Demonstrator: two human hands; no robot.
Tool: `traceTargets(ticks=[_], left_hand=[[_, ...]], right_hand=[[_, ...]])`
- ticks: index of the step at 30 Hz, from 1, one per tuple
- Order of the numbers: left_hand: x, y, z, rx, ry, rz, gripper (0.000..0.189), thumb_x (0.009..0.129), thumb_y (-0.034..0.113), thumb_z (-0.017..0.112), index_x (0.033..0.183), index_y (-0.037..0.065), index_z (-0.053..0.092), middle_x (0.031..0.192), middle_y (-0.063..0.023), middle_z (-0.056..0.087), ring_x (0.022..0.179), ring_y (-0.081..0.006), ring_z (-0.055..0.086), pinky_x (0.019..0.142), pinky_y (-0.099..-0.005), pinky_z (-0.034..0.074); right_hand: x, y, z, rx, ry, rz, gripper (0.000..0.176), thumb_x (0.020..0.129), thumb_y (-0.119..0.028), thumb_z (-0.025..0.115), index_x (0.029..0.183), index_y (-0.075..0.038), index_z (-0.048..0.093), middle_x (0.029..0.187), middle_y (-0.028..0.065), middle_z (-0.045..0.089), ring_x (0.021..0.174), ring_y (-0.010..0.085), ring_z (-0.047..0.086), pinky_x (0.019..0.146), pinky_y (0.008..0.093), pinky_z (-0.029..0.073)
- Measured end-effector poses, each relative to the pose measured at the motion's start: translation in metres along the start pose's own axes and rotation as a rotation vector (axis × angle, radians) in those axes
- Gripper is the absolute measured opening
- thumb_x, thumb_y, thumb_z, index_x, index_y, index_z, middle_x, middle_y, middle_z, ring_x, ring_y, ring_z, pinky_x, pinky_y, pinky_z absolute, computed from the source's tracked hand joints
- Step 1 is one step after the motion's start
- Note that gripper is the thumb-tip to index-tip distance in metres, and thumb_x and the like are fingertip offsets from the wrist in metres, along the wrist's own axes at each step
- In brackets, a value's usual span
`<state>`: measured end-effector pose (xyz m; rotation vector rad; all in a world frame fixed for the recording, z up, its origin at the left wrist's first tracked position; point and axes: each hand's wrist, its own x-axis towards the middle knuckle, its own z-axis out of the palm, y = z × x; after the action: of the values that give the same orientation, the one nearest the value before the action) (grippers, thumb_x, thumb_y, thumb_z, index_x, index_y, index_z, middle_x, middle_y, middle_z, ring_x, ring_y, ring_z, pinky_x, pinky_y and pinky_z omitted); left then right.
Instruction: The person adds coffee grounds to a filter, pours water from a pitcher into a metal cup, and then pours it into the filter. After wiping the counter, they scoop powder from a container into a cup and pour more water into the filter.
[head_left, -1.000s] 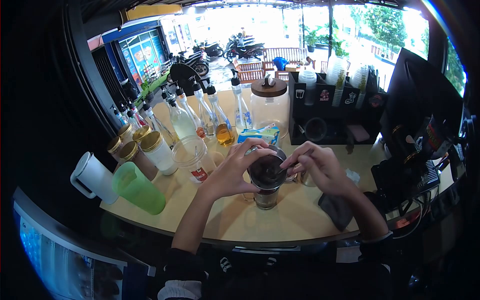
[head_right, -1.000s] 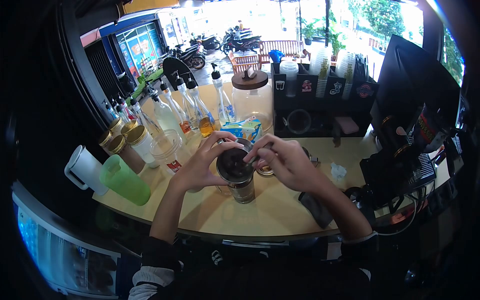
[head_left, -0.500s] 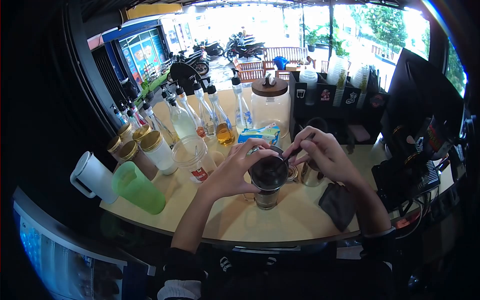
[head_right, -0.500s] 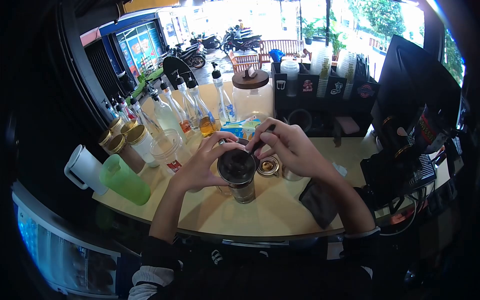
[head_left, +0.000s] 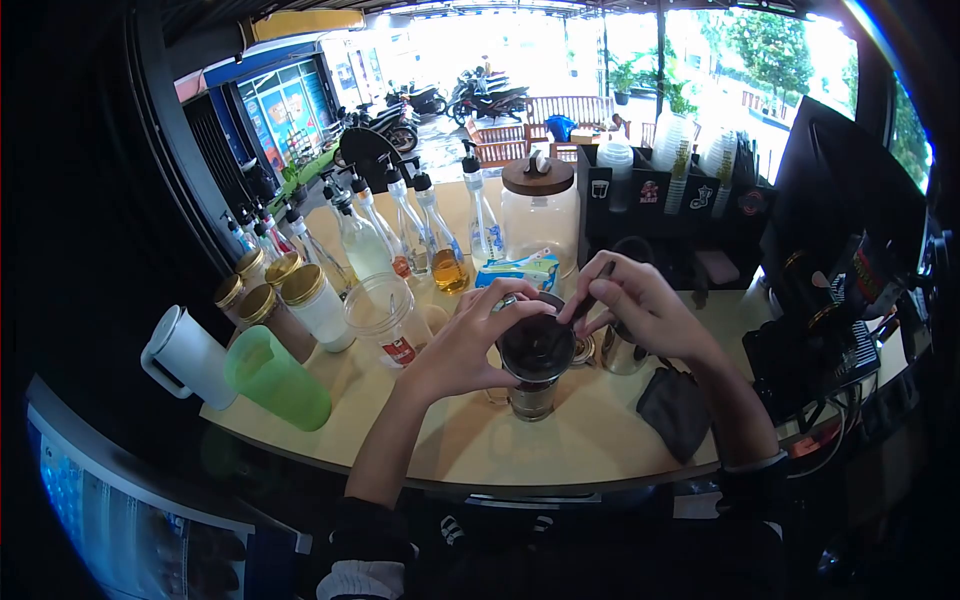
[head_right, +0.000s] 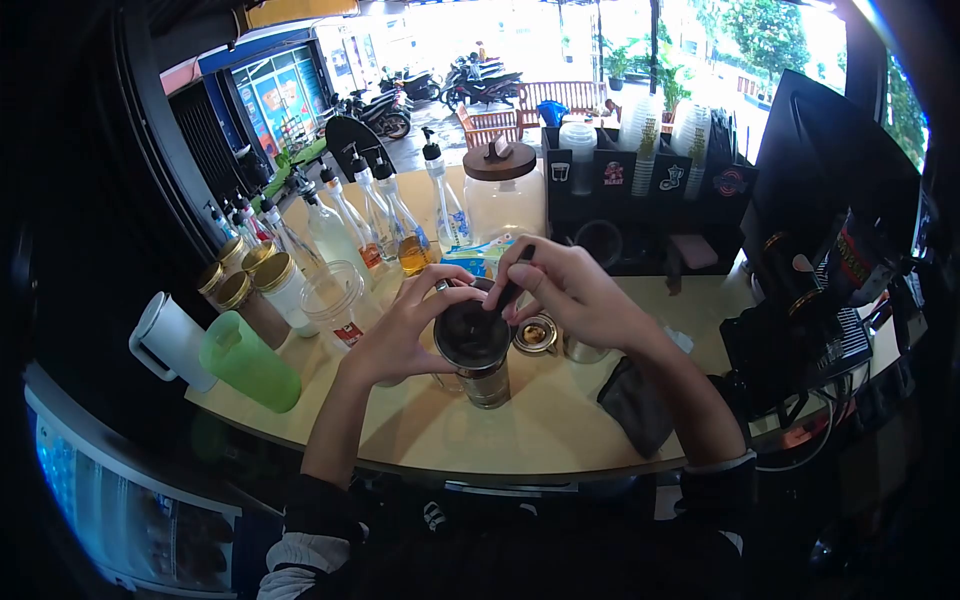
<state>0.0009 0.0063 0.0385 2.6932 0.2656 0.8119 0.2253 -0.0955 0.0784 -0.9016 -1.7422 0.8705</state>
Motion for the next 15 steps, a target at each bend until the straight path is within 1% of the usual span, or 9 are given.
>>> traceTargets(ticks=[4, 6, 7, 9, 13, 15], left_hand=[[0.0, 0.002, 0.001, 0.029, -0.011, -0.004, 0.085, 0.051, 0.016, 0.087, 0.127, 0.023, 0.051, 0.13, -0.0047, 0.042, 0.125, -0.0307, 0.043, 0.105, -0.046, 0.034], [0.0, 0.001, 0.0, 0.032, -0.012, -0.014, 0.085, 0.051, 0.016, 0.087, 0.127, 0.023, 0.05, 0.13, -0.0046, 0.042, 0.125, -0.0307, 0.043, 0.105, -0.0459, 0.034], [0.0, 0.001, -0.001, 0.023, -0.001, -0.005, 0.085, 0.051, 0.016, 0.087, 0.127, 0.024, 0.05, 0.13, -0.0045, 0.042, 0.125, -0.0307, 0.043, 0.105, -0.0459, 0.034], [-0.001, 0.0, -0.001, 0.013, 0.01, 0.002, 0.085, 0.051, 0.016, 0.087, 0.127, 0.024, 0.05, 0.13, -0.0045, 0.042, 0.125, -0.0307, 0.043, 0.105, -0.0459, 0.034], [-0.001, 0.001, 0.0, 0.013, -0.006, -0.01, 0.085, 0.052, 0.016, 0.087, 0.127, 0.024, 0.05, 0.129, -0.0045, 0.042, 0.125, -0.0304, 0.043, 0.105, -0.0458, 0.034], [-0.001, 0.002, 0.0, 0.02, -0.01, -0.022, 0.085, 0.052, 0.016, 0.087, 0.128, 0.024, 0.05, 0.129, -0.0045, 0.042, 0.125, -0.0303, 0.043, 0.105, -0.0458, 0.034]], right_hand=[[-0.001, 0.002, 0.001, -0.081, 0.025, -0.002, 0.02, 0.101, -0.014, 0.037, 0.099, 0.002, 0.05, 0.094, 0.0103, 0.064, 0.085, 0.0131, 0.064, 0.074, 0.0277, 0.058], [-0.004, -0.002, -0.001, 0.115, 0.073, 0.026, 0.021, 0.102, -0.015, 0.037, 0.1, 0.001, 0.05, 0.096, 0.0112, 0.064, 0.084, 0.013, 0.064, 0.075, 0.0279, 0.057], [-0.005, 0.0, -0.001, 0.114, 0.072, 0.026, 0.021, 0.102, -0.015, 0.037, 0.1, 0.001, 0.05, 0.096, 0.0112, 0.064, 0.084, 0.013, 0.064, 0.075, 0.0279, 0.057], [-0.008, 0.007, 0.001, 0.026, 0.013, -0.039, 0.02, 0.102, -0.015, 0.037, 0.101, 0.001, 0.049, 0.096, 0.0124, 0.065, 0.084, 0.0126, 0.063, 0.076, 0.0283, 0.056], [-0.011, 0.002, 0.001, -0.033, 0.047, 0.012, 0.019, 0.102, -0.015, 0.037, 0.102, 0.001, 0.049, 0.096, 0.0132, 0.065, 0.084, 0.0122, 0.063, 0.075, 0.0281, 0.056], [-0.013, -0.002, -0.002, 0.143, 0.074, -0.008, 0.02, 0.102, -0.015, 0.038, 0.102, 0.001, 0.049, 0.095, 0.0135, 0.066, 0.085, 0.0127, 0.063, 0.075, 0.0278, 0.056]])
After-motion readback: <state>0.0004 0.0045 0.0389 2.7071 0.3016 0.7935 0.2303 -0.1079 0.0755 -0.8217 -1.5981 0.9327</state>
